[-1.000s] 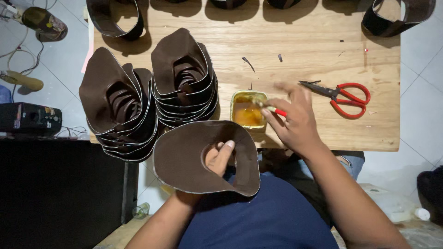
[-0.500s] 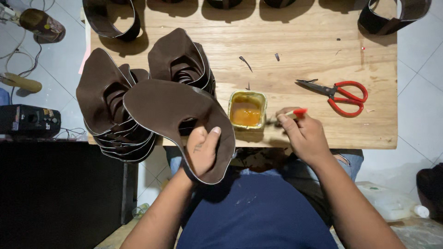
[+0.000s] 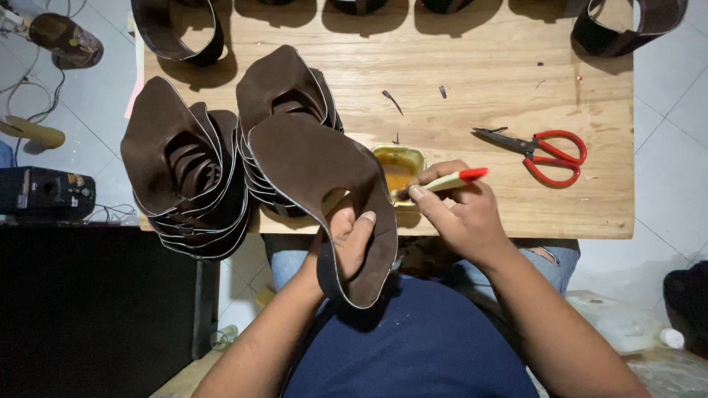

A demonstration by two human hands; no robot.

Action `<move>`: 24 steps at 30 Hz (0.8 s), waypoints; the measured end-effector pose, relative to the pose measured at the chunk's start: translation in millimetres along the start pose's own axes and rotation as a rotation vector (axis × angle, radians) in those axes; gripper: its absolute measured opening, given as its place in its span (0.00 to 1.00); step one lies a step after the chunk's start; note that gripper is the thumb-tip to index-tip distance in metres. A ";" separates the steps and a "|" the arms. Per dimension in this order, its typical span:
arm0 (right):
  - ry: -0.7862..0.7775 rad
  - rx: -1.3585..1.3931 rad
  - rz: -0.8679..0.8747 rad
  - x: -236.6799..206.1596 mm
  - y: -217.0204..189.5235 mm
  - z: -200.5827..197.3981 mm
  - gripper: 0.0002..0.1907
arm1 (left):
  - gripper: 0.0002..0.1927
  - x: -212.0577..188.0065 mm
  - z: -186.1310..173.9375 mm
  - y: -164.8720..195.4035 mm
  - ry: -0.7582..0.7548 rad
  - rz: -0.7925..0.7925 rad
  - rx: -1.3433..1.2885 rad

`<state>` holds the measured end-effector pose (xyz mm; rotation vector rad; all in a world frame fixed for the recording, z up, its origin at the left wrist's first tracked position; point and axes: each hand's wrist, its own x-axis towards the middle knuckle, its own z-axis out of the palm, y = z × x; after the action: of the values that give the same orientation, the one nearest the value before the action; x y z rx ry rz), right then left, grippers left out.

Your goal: The person applies a yellowish adhesive to the edges of brown shoe upper components using a brush. They repeatedly dip the brush into a small container and coat the perimeter of each piece, then place the treated parts on the table.

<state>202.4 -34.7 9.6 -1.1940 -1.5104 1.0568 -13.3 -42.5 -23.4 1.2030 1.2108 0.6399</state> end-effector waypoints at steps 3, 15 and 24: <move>-0.003 -0.021 -0.063 0.9 -3.9 -0.2 0.09 | 0.13 -2.1 -0.4 3.0 0.052 0.233 0.097; -0.088 -0.207 -0.083 6.4 -12.4 1.1 0.09 | 0.15 6.1 -2.9 -5.1 0.149 0.502 0.248; -0.057 -0.266 -0.108 1.2 -20.2 -1.8 0.09 | 0.10 4.7 -1.9 -12.0 0.148 0.371 0.160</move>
<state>199.9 -36.7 29.7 -1.2547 -1.7809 0.8436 -16.1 -41.3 -36.1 1.5564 1.1869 0.9335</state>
